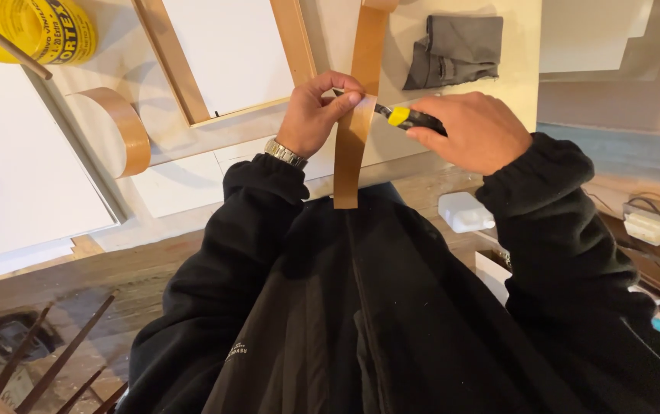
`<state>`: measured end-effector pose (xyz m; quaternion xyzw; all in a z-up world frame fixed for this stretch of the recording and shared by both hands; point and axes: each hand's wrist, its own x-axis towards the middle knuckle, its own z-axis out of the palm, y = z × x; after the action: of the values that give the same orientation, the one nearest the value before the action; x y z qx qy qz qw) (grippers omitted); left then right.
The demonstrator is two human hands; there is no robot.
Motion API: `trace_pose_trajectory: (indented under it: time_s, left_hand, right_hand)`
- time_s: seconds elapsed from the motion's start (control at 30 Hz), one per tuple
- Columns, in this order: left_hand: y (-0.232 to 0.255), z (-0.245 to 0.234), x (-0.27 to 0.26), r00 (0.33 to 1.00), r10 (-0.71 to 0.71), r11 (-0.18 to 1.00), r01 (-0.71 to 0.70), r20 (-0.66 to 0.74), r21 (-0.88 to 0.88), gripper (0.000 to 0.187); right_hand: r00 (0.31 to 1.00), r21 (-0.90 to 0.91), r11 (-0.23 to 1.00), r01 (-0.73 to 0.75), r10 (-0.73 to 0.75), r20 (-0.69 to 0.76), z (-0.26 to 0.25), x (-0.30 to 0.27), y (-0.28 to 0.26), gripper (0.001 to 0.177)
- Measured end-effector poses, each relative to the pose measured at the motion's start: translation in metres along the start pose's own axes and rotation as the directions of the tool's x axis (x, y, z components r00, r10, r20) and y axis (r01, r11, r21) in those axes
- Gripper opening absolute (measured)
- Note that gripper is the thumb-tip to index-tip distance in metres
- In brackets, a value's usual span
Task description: Applying framing tape and preparing the backing for a picture frame at a workbench.
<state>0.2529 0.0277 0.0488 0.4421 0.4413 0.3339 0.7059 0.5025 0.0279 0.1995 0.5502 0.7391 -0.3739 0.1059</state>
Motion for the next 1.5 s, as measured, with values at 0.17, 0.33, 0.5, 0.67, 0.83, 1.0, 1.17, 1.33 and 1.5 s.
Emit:
trace_pose_trajectory:
  time_s: [0.17,0.33,0.5,0.67,0.83,1.0,1.17,1.33,1.5]
  left_hand:
    - [-0.004,0.001,-0.003,0.999,-0.002,0.957,0.014,0.043,-0.289,0.023]
    - [0.001,0.006,-0.007,1.000,0.017,0.931,-0.019,-0.011,-0.364,0.039]
    - [-0.027,0.006,-0.001,0.995,-0.090,0.944,0.069,-0.048,-0.323,0.025]
    - [-0.024,0.005,0.000,0.999,-0.028,0.975,0.022,-0.025,-0.223,0.017]
    - [-0.016,0.003,0.000,0.997,-0.072,0.988,0.067,-0.031,-0.142,0.018]
    - [-0.005,0.006,0.005,0.999,-0.027,0.999,0.029,-0.031,0.045,0.020]
    - [-0.005,-0.014,0.009,0.988,-0.091,0.937,0.128,-0.128,0.324,0.019]
    - [-0.008,-0.013,-0.009,0.993,0.090,0.921,-0.051,-0.083,0.386,0.022]
    - [0.031,-0.002,-0.015,0.988,0.016,0.932,0.040,-0.151,0.360,0.040]
  right_hand:
    - [0.997,-0.003,0.998,0.064,-0.064,-0.053,0.002,0.004,0.000,0.038]
    - [0.990,0.032,0.992,0.118,-0.115,-0.083,0.001,0.006,-0.001,0.038]
    - [0.985,0.060,0.989,0.134,-0.127,-0.114,-0.003,0.006,-0.004,0.039]
    - [0.986,0.109,0.985,0.131,-0.118,-0.113,0.000,0.007,-0.001,0.039]
    - [0.986,0.161,0.977,0.141,-0.124,-0.110,0.005,0.011,0.005,0.038]
    - [0.977,0.215,0.958,0.189,-0.161,-0.139,0.008,0.005,0.013,0.039]
    - [0.960,0.520,0.854,0.025,0.125,-0.251,-0.007,-0.024,0.066,0.033]
    - [0.827,0.452,0.885,0.110,0.171,-0.536,0.001,-0.007,0.142,0.018]
    - [0.760,-0.034,0.995,0.097,-0.096,-0.643,0.029,0.074,0.200,0.036]
